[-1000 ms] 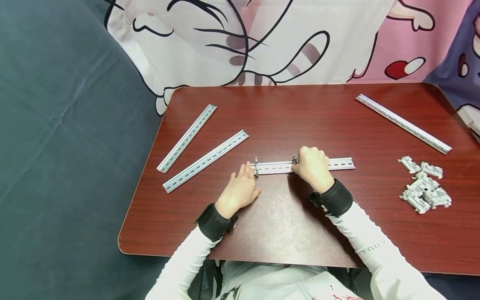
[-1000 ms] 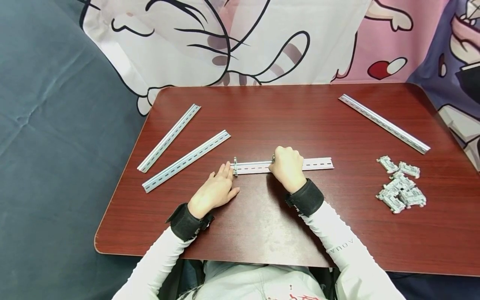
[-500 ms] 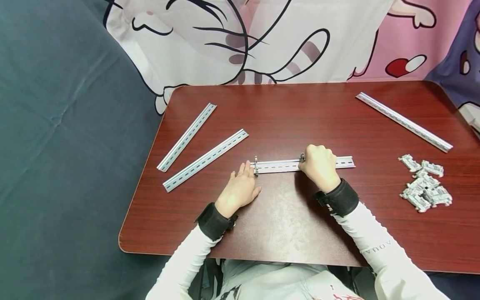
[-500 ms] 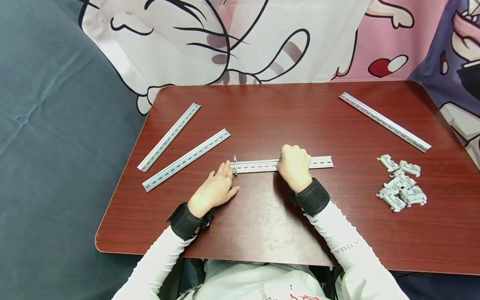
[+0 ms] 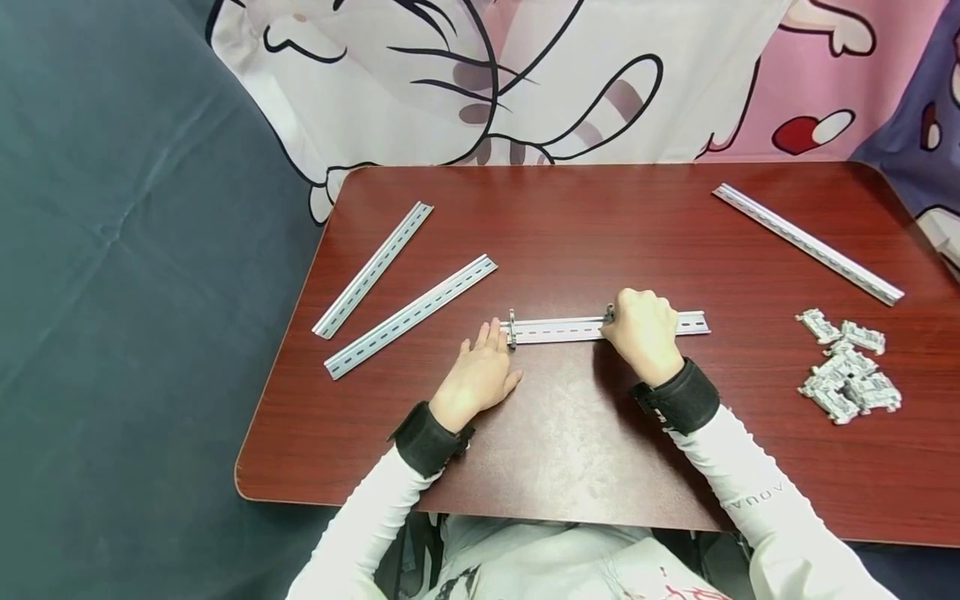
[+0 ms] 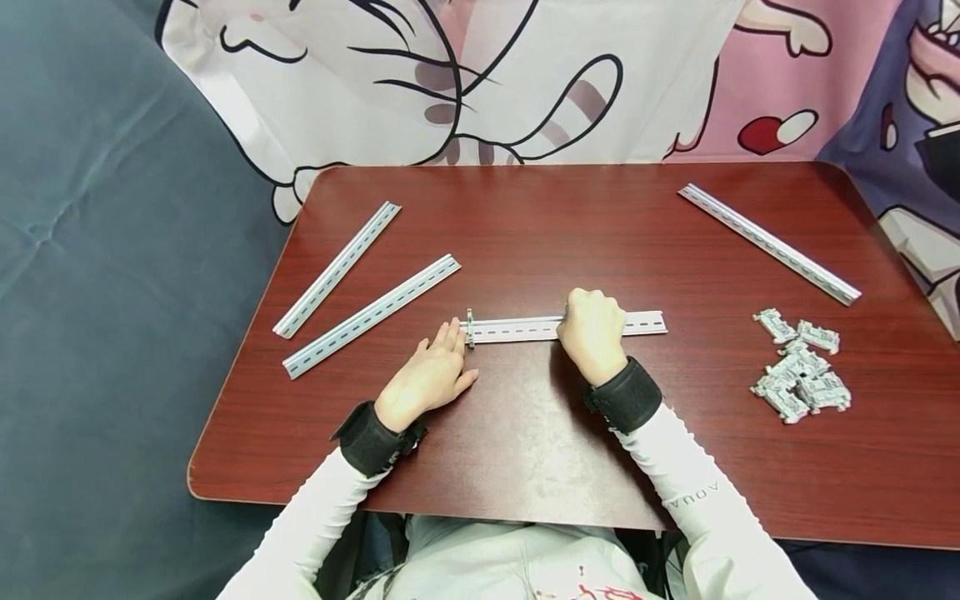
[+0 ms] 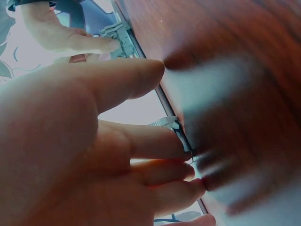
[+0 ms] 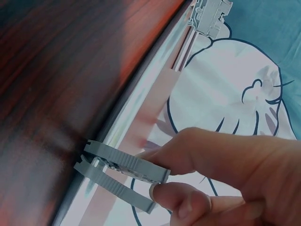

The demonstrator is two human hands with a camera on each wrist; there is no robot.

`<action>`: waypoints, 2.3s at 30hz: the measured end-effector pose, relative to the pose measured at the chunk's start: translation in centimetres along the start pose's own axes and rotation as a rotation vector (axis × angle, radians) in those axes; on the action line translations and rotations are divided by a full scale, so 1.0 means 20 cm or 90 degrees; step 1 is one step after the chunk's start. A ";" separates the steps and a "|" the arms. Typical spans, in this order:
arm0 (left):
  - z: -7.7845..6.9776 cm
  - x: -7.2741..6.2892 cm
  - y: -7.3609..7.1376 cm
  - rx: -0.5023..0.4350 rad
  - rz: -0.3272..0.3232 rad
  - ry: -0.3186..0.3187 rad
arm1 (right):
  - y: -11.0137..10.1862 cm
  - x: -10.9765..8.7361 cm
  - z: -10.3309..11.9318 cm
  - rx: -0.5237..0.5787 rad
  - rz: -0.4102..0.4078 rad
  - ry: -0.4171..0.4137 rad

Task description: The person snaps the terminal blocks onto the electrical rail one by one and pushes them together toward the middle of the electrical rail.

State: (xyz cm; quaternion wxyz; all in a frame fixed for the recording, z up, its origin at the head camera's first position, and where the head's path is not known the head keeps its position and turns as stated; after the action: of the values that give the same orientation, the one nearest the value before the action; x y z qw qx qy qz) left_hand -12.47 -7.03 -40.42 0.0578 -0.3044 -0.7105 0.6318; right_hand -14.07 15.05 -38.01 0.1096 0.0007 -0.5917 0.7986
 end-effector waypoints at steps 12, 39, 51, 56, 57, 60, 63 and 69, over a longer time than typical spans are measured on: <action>0.01 -0.01 0.00 -0.001 0.004 0.001 | -0.01 -0.01 0.01 0.011 -0.019 -0.007; -0.01 -0.02 -0.01 0.036 -0.024 0.012 | 0.19 -0.04 0.53 0.015 0.132 -0.102; -0.02 -0.01 0.00 0.026 -0.010 0.008 | 0.19 -0.04 0.53 0.017 0.137 -0.076; -0.02 -0.02 -0.01 0.028 -0.011 0.003 | 0.18 -0.03 0.50 0.016 0.140 -0.062; -0.02 -0.02 -0.01 0.031 -0.011 0.002 | 0.18 -0.02 0.49 0.017 0.142 -0.058; -0.02 -0.02 -0.02 0.036 -0.012 0.001 | 0.16 -0.02 0.46 0.018 0.141 -0.046; -0.01 -0.02 -0.01 0.034 -0.010 0.000 | 0.14 -0.02 0.42 0.018 0.134 -0.040; -0.01 -0.01 -0.01 0.013 -0.006 0.002 | 0.11 -0.02 0.33 0.008 0.119 -0.023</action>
State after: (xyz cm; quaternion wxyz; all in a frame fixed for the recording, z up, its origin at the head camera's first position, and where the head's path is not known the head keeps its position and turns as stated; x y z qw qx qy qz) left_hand -12.23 -6.94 -40.08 0.0650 -0.3012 -0.7052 0.6386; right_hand -14.96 8.14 -38.23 0.0240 -0.0393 -0.5863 0.8088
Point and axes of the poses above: each hand's wrist, its own x-axis towards the middle knuckle, its own y-axis out of the palm, z = x × y, the point moved 1 cm from there along x, towards the middle knuckle, and after that the axes turned 5 degrees about y, right-handed, at the moved point
